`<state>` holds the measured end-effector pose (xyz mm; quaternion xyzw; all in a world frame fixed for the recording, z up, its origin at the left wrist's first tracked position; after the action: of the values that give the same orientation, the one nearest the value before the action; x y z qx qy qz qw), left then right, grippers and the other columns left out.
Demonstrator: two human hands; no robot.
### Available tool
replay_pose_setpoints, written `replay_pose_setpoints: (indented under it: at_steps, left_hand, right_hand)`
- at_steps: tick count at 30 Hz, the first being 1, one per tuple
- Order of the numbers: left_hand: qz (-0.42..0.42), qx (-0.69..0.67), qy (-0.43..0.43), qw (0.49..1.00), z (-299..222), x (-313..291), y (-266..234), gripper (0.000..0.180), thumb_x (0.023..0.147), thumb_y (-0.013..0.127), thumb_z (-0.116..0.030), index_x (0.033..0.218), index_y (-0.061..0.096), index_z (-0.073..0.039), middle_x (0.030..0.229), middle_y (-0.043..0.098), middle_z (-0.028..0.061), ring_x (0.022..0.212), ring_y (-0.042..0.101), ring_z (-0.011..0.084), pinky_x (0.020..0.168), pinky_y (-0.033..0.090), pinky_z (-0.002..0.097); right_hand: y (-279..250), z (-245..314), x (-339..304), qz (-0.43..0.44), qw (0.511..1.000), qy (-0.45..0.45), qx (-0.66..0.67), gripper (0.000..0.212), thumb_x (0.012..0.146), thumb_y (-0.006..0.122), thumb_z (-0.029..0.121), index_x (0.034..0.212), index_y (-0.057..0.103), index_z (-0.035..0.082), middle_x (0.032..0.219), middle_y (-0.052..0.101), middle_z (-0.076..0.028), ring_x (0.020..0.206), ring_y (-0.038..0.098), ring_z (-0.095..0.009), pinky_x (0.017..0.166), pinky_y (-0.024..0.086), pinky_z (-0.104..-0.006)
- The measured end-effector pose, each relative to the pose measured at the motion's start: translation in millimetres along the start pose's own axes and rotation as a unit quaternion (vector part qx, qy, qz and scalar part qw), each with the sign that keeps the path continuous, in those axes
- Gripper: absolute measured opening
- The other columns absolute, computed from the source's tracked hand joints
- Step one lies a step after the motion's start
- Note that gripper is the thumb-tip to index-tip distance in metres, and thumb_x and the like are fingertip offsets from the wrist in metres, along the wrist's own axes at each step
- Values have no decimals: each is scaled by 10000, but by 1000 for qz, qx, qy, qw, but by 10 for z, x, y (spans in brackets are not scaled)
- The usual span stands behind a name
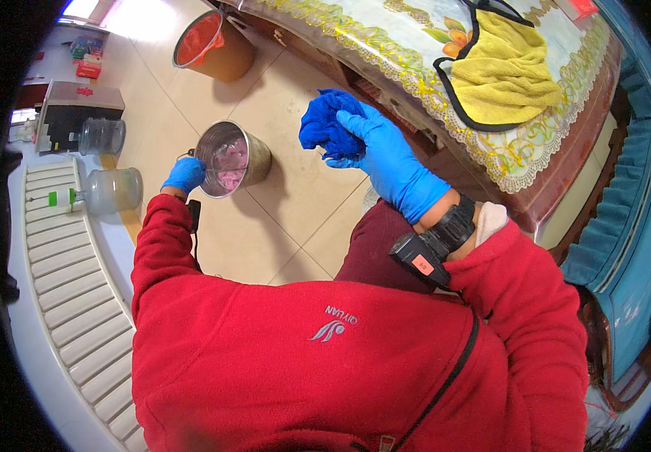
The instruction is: The person wipes the floor and wooden furniture with a blue cloth, then moves to a metal rack and wipes its frame and shelves. They handle small boxes and items on the rack, rearranging them while continuing to wipe surfaces.
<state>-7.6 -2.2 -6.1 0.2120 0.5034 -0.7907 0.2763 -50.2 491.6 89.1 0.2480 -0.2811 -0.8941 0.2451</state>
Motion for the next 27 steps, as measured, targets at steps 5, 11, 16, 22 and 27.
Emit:
replay_pose_setpoints:
  at_steps: [5,11,16,22,27]
  left_hand:
    - [-340,-396,151,839,-993,-442,-869,364,917,610,-212,1268,643,-119,1067,669,145,991,640,268,926,488,376]
    - [13,-817,341,465,-2430,-872,-1482,607,955,632,-257,1470,403,-30,1344,562,76,1204,534,188,1051,408,329]
    - [53,-792,303,527,-2531,-846,-1516,746,871,732,-224,1491,365,-31,1385,531,91,1243,521,200,1069,408,346]
    - [128,-831,370,395,-2742,-887,-1457,729,840,723,-146,1482,392,-51,1380,551,75,1216,544,179,1047,435,355]
    - [184,-812,325,449,-2538,-690,-1163,353,846,677,-160,1173,636,-34,1133,667,72,1011,625,169,943,483,327]
  right_hand:
    - [15,-19,37,10,1000,14,19,503,1019,494,412,1416,484,104,1227,650,-123,1010,681,-266,782,580,-400]
    - [-16,-3,-45,28,990,100,-93,554,1021,450,490,1426,474,114,1218,651,-122,984,687,-255,765,580,-381]
    - [-99,91,-198,46,979,158,-123,532,1014,463,507,1378,517,123,1072,686,-102,811,698,-196,645,587,-318]
    - [-93,327,-258,40,948,104,-299,544,1036,464,408,1524,368,188,1205,665,-74,825,672,-144,662,562,-274]
    - [-62,692,-496,15,847,5,-532,507,994,559,218,1468,438,83,1362,593,-107,1106,618,-212,921,504,-323]
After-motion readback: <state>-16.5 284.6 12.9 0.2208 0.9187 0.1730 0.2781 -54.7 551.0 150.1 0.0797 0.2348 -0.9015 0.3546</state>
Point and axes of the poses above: each hand's wrist, its own x-axis towards the middle knuckle, its own y-axis out of the palm, z = x × y, the point moved 1 cm from there along x, towards the middle knuckle
